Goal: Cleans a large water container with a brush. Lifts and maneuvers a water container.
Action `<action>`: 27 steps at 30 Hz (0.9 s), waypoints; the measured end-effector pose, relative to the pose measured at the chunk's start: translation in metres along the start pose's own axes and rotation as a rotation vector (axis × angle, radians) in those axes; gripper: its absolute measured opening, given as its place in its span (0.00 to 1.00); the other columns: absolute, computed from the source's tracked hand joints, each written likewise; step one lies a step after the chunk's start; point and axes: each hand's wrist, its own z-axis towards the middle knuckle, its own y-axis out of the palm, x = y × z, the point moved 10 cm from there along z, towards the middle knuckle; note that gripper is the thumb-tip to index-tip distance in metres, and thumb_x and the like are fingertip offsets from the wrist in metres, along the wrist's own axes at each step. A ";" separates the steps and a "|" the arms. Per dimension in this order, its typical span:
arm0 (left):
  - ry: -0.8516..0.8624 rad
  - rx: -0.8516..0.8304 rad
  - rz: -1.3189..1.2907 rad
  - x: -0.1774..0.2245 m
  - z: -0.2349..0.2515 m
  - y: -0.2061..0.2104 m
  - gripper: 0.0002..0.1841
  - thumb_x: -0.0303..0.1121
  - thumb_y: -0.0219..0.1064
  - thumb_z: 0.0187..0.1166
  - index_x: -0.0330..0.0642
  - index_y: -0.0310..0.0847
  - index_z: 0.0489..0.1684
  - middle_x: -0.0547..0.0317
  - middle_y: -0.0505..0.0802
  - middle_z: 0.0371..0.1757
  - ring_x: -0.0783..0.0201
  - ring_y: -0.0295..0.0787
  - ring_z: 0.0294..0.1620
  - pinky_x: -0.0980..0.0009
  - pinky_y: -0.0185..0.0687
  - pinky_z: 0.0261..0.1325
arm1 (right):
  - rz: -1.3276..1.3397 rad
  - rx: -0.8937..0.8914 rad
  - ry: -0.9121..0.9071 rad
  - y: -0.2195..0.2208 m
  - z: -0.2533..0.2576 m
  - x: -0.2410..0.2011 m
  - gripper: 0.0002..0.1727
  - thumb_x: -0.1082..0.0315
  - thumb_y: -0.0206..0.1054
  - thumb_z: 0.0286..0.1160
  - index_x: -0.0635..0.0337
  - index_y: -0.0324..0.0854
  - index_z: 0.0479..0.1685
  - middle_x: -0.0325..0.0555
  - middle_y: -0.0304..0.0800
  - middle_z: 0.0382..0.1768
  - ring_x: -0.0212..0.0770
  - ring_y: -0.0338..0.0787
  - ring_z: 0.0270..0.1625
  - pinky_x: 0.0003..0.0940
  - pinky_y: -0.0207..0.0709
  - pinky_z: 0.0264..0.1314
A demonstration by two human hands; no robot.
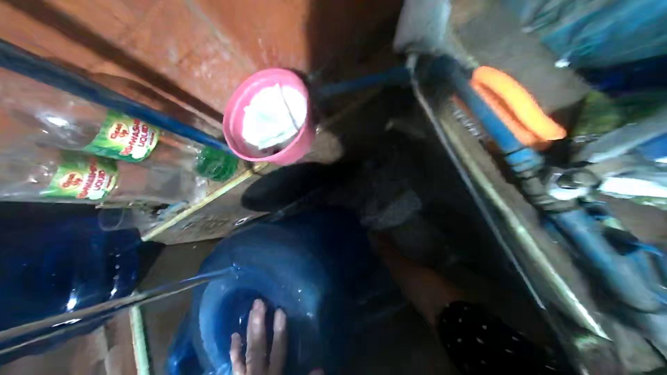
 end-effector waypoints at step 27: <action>-0.177 -0.112 -0.169 -0.009 0.008 0.012 0.51 0.73 0.55 0.76 0.53 0.47 0.97 0.47 0.46 0.97 0.42 0.36 0.97 0.34 0.23 0.90 | -1.225 0.764 -0.181 -0.296 -0.208 -0.204 0.26 0.63 0.72 0.78 0.72 0.79 0.70 0.78 0.76 0.74 0.78 0.70 0.80 0.82 0.56 0.76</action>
